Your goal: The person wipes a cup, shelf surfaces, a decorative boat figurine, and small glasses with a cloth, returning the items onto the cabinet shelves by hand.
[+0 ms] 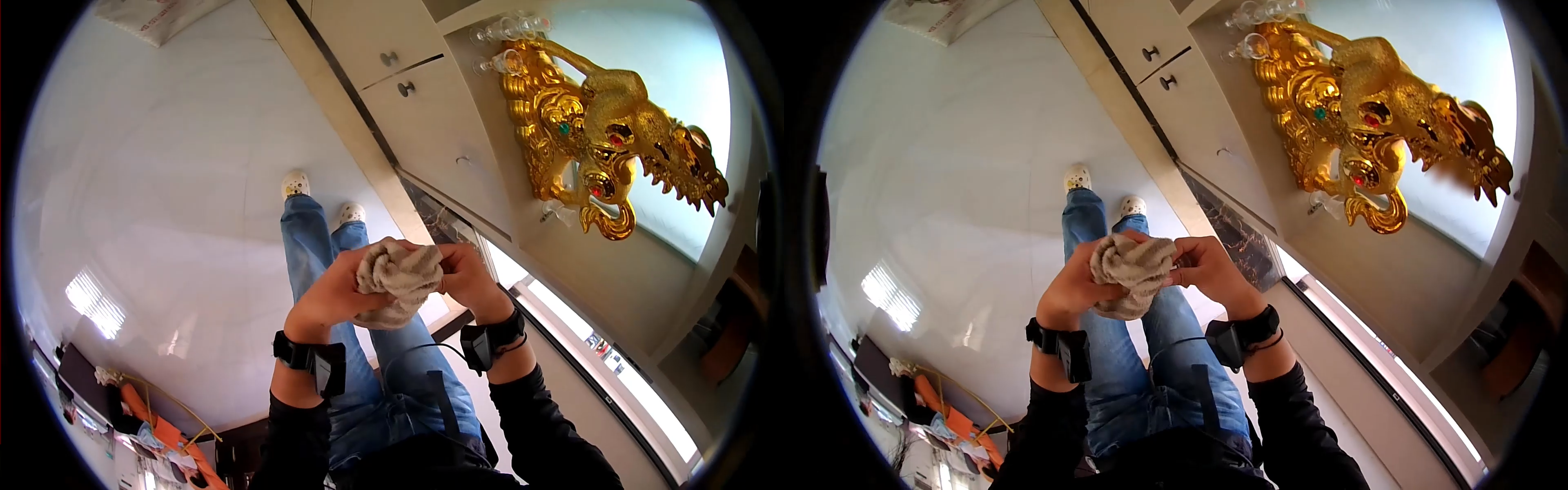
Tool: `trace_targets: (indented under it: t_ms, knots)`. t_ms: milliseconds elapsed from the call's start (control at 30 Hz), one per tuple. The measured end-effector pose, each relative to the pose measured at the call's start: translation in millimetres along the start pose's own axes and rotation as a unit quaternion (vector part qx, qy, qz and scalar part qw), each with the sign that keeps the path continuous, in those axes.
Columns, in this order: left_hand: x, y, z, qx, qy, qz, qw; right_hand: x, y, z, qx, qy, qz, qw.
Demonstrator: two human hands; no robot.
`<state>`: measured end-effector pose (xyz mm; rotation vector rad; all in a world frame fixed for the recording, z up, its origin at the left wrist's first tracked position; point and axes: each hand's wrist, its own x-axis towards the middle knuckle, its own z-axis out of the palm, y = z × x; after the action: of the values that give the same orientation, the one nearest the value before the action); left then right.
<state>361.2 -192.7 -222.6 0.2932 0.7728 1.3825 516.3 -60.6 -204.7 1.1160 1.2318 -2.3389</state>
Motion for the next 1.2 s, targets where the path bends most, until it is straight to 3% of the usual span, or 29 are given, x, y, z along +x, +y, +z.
trace_targets:
  t_ms: [133,200,267,433,500,533,567,600,667,700,733,900,967,1067,1200]
  knots:
    - [-2,4,18,0.115,0.032,-0.007,0.993,-8,18,-4,0.040,-0.004,0.016,0.999]
    - [-5,5,33,0.120,0.066,-0.021,0.990,-12,23,-4,0.141,-0.011,0.007,0.990]
    - [-6,2,43,0.186,0.144,-0.001,0.972,-16,27,-7,0.176,0.004,0.003,0.984]
    - [-2,-16,53,0.292,0.201,0.049,0.934,-25,12,-4,0.117,0.073,-0.020,0.990]
    - [0,-27,52,0.291,0.277,0.038,0.915,-26,12,-3,0.084,0.092,-0.029,0.992]
    - [2,-32,50,0.291,0.278,0.037,0.915,-26,13,-1,-0.057,0.181,-0.060,0.980]
    - [5,-37,48,0.263,0.309,0.030,0.913,-26,14,1,-0.195,0.264,-0.089,0.940]
    - [7,-44,45,0.235,0.339,0.024,0.911,-27,13,3,-0.194,0.264,-0.089,0.940]
    - [8,-56,38,0.191,0.335,0.044,0.922,-30,6,8,-0.128,0.329,-0.177,0.919]
    - [10,-51,41,-0.024,0.336,0.047,0.940,-34,7,5,-0.153,0.352,-0.177,0.906]
    - [11,-49,42,-0.237,0.321,0.049,0.915,-35,6,6,-0.153,0.352,-0.176,0.906]
    - [11,-48,40,-0.307,0.203,0.043,0.929,-32,6,19,0.021,0.303,-0.112,0.946]
    - [17,-43,43,-0.128,0.161,0.069,0.976,-33,6,29,0.007,0.295,-0.101,0.950]
    - [21,-36,51,-0.036,0.214,0.060,0.974,-37,-1,41,-0.052,0.273,-0.089,0.957]
    - [19,-33,45,0.134,0.288,0.089,0.944,-34,-9,49,-0.010,0.228,-0.084,0.970]
